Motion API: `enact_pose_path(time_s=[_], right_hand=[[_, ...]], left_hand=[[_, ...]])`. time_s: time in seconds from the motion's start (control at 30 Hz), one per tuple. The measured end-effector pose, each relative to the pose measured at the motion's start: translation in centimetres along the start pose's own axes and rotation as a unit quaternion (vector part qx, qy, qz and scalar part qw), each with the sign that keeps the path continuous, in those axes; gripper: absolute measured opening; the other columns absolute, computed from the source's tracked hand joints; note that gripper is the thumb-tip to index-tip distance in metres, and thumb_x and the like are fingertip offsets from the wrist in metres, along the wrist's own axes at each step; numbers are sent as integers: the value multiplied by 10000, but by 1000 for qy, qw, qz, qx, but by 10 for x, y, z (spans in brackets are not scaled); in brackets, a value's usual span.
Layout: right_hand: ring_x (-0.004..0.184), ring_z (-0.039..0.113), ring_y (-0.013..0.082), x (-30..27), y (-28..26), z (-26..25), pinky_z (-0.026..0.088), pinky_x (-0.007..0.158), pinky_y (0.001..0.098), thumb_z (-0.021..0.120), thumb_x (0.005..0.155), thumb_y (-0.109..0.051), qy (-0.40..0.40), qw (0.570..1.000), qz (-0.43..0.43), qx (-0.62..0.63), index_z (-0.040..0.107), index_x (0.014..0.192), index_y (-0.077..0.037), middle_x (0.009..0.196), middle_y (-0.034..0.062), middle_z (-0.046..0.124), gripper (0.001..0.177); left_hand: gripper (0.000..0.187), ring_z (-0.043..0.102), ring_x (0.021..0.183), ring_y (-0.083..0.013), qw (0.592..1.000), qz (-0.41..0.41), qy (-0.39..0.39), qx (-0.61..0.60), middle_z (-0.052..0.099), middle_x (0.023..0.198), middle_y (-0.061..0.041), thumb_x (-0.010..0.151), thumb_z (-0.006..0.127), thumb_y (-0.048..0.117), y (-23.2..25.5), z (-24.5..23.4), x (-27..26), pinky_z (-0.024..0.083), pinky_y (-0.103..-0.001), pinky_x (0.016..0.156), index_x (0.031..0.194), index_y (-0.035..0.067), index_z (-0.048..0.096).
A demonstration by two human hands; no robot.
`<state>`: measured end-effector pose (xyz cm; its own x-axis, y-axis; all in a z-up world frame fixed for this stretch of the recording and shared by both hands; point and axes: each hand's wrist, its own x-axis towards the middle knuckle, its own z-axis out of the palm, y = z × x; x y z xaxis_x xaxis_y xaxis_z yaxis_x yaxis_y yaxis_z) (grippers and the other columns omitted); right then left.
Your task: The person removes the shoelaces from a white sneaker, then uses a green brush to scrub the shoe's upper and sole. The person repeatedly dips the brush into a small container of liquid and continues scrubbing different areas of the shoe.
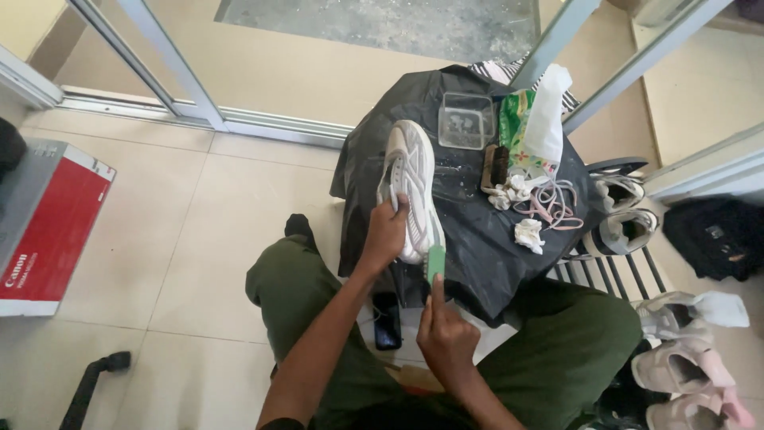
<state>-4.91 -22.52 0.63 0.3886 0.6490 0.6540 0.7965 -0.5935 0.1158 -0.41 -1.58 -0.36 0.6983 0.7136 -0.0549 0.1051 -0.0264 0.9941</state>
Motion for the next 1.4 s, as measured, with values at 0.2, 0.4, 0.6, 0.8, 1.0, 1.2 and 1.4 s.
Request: enact_pose_path(time_s=[0.2, 0.4, 0.6, 0.8, 1.0, 1.2, 1.4], right_hand=[[394, 605, 337, 57, 13, 52, 447, 373, 479, 685, 894, -168, 11, 990, 88, 109, 712, 1348, -111, 566, 119, 666, 458], [334, 553, 208, -5, -13, 9, 439, 339, 330, 700, 886, -158, -4, 999, 35, 7, 701, 1347, -89, 516, 29, 609, 466], [349, 566, 273, 22, 5, 32, 442, 355, 403, 710, 895, -150, 22, 996, 71, 43, 720, 1322, -79, 497, 77, 605, 433], [356, 589, 299, 23, 0, 49, 470, 349, 427, 708, 879, -194, 13, 998, 51, 33, 697, 1362, -112, 524, 104, 627, 490], [379, 301, 84, -34, -3, 33, 223, 398, 342, 672, 997, -118, -47, 995, 30, 87, 465, 1524, 43, 507, -37, 470, 589], [399, 330, 109, 41, 22, 65, 257, 398, 335, 593, 1040, -125, -75, 984, 79, 138, 497, 1543, -42, 548, -19, 478, 519], [400, 271, 89, -31, -1, 33, 228, 401, 330, 640, 1012, -127, -58, 993, 17, 96, 442, 1538, 27, 512, -42, 396, 583]], left_hand=[[600, 565, 655, -236, 1000, -3, -7, 18, 623, 676, -210, 1116, 370, 422, 9, 0, 0, 456, -461, 630, 855, -47, 639], [536, 568, 697, -240, 1000, -16, 8, 5, 618, 707, -258, 1104, 429, 366, -5, -3, -1, 456, -479, 645, 885, -72, 647], [575, 523, 602, -158, 1000, -7, -12, 15, 577, 614, -108, 1125, 380, 406, -21, 0, 3, 441, -374, 570, 794, 12, 638], [540, 533, 648, -178, 1000, -2, 4, 3, 585, 635, -174, 1124, 377, 332, 12, -6, -7, 437, -405, 576, 829, -38, 637], [559, 594, 640, -241, 997, -18, -16, 69, 617, 715, -144, 1066, 346, 478, -9, 1, -1, 400, -416, 610, 911, 10, 610], [645, 745, 913, -299, 998, -50, -15, 19, 751, 1040, -205, 1030, 354, 509, 12, 3, -8, 550, -381, 734, 1173, -41, 660], [578, 455, 559, -159, 997, -36, 27, 70, 472, 581, -50, 1083, 364, 484, -16, 0, 3, 330, -408, 553, 667, 92, 448]])
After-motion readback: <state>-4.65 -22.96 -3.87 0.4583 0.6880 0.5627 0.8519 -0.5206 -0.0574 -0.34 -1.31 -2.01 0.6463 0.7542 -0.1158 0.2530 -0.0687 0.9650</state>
